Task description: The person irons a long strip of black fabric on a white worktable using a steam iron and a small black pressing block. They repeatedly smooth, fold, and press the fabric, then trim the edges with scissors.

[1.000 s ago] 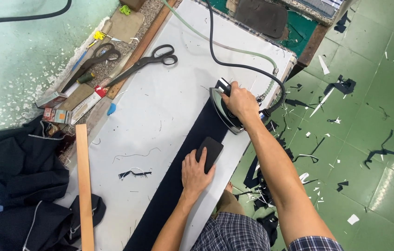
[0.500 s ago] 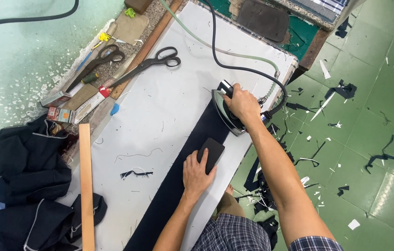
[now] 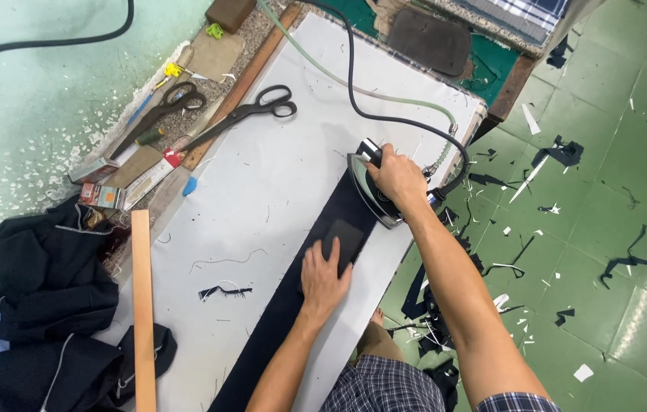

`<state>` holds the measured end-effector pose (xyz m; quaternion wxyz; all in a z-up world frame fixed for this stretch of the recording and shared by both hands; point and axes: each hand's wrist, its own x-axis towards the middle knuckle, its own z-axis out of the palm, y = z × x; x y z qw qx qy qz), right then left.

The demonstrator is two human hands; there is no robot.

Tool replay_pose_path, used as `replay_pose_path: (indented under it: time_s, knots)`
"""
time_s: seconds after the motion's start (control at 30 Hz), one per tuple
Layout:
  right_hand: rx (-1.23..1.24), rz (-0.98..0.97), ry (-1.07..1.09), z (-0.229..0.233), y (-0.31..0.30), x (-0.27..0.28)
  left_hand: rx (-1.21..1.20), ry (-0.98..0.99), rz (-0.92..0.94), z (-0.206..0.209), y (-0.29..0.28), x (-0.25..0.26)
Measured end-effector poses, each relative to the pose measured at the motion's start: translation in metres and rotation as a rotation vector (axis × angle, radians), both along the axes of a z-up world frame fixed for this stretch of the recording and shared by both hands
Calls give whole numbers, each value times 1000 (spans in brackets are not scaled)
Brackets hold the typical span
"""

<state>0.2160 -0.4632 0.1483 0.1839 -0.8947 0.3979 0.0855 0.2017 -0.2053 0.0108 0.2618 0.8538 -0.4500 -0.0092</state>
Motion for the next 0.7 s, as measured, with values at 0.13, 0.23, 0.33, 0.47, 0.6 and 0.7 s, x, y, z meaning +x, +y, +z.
replay_pose_path:
  time_s: [0.13, 0.23, 0.33, 0.47, 0.6, 0.7]
  knots:
    - [-18, 4, -2, -5, -3, 2, 41, -14, 59, -6, -13, 29]
    - [-17, 9, 17, -5, -2, 3, 49, -66, 90, -1, -13, 32]
    - [-32, 14, 16, -11, -5, 3, 53, -57, 97, 4, -11, 32]
    - [-16, 19, 25, -21, -16, 5, 51, -50, 98, 4, -11, 33]
    - [-27, 23, 22, -7, -13, 8, 55, -40, 101, 4, -11, 34]
    - [-32, 37, 25, -5, -14, 10, 56, -30, 104, 4, -11, 34]
